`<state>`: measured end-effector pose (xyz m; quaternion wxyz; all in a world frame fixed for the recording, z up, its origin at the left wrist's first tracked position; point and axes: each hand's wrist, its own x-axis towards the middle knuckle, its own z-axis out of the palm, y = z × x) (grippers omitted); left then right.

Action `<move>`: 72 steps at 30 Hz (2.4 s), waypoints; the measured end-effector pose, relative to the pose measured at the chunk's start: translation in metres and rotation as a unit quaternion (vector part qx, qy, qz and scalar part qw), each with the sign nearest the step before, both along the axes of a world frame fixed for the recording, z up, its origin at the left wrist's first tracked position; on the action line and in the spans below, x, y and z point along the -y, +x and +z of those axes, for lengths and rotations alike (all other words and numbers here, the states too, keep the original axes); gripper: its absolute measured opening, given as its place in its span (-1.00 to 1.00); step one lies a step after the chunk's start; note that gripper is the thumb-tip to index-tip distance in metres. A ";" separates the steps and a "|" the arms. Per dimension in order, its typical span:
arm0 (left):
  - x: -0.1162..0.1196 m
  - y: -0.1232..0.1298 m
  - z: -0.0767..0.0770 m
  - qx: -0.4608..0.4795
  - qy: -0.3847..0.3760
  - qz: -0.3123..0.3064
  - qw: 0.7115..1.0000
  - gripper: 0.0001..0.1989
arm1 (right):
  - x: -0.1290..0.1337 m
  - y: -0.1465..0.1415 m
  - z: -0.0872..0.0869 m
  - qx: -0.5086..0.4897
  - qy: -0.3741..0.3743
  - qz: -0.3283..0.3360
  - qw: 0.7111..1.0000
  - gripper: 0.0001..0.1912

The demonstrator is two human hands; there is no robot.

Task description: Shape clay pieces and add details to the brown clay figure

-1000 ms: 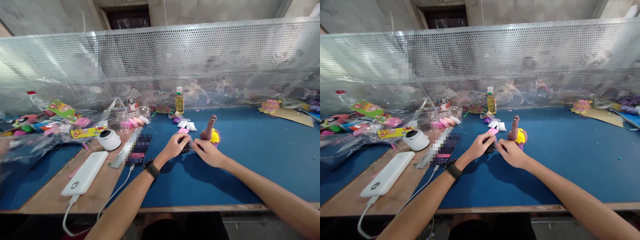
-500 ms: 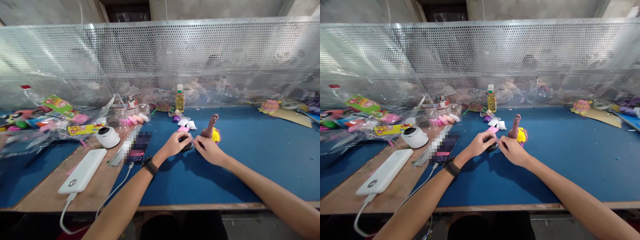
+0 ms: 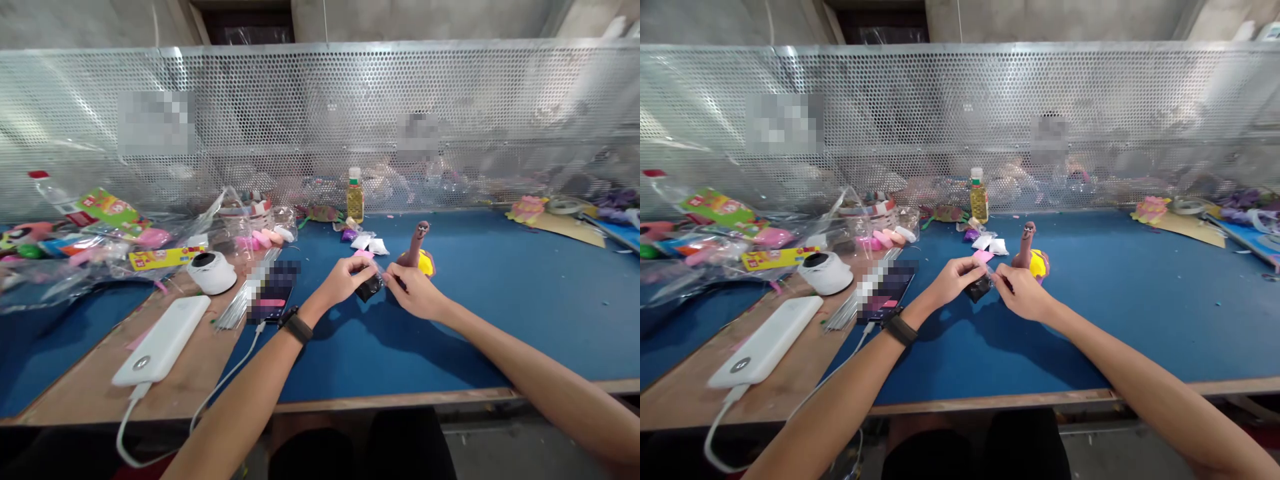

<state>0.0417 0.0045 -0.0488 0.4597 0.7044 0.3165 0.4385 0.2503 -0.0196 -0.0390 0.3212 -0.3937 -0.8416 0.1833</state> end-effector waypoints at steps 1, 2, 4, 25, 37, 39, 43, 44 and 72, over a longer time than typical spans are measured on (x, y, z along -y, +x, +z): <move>0.001 0.000 0.000 0.000 -0.004 -0.005 1.000 -0.60 | 0.000 0.000 0.000 -0.002 0.000 0.003 1.000 -0.65; 0.001 0.001 0.000 -0.002 -0.008 -0.009 1.000 -0.59 | 0.000 0.000 0.000 -0.003 -0.002 0.006 1.000 -0.65; 0.002 0.002 -0.001 -0.010 -0.010 -0.015 1.000 -0.57 | 0.000 0.000 -0.002 -0.005 -0.017 0.013 1.000 -0.63; -0.003 0.000 -0.006 -0.039 0.010 0.026 0.999 -0.54 | -0.004 -0.001 -0.010 -0.039 -0.025 0.008 0.999 -0.66; 0.005 0.003 -0.003 -0.116 0.018 -0.039 0.992 -0.61 | -0.004 -0.003 -0.016 -0.011 -0.046 0.006 0.999 -0.67; 0.004 0.002 -0.005 -0.136 0.021 -0.038 0.990 -0.63 | -0.006 -0.003 -0.018 0.002 -0.043 -0.005 0.999 -0.66; -0.007 -0.002 -0.015 -0.194 0.058 0.035 0.979 -0.69 | -0.007 -0.003 -0.021 0.041 -0.043 -0.029 0.998 -0.80; -0.011 -0.004 -0.017 -0.216 0.076 0.081 0.970 -0.71 | -0.007 -0.004 -0.021 0.049 -0.051 -0.032 0.997 -0.82; -0.127 -0.013 0.001 -0.600 0.126 0.227 0.756 -0.55 | 0.024 -0.028 -0.006 0.338 0.004 -0.102 0.936 -0.49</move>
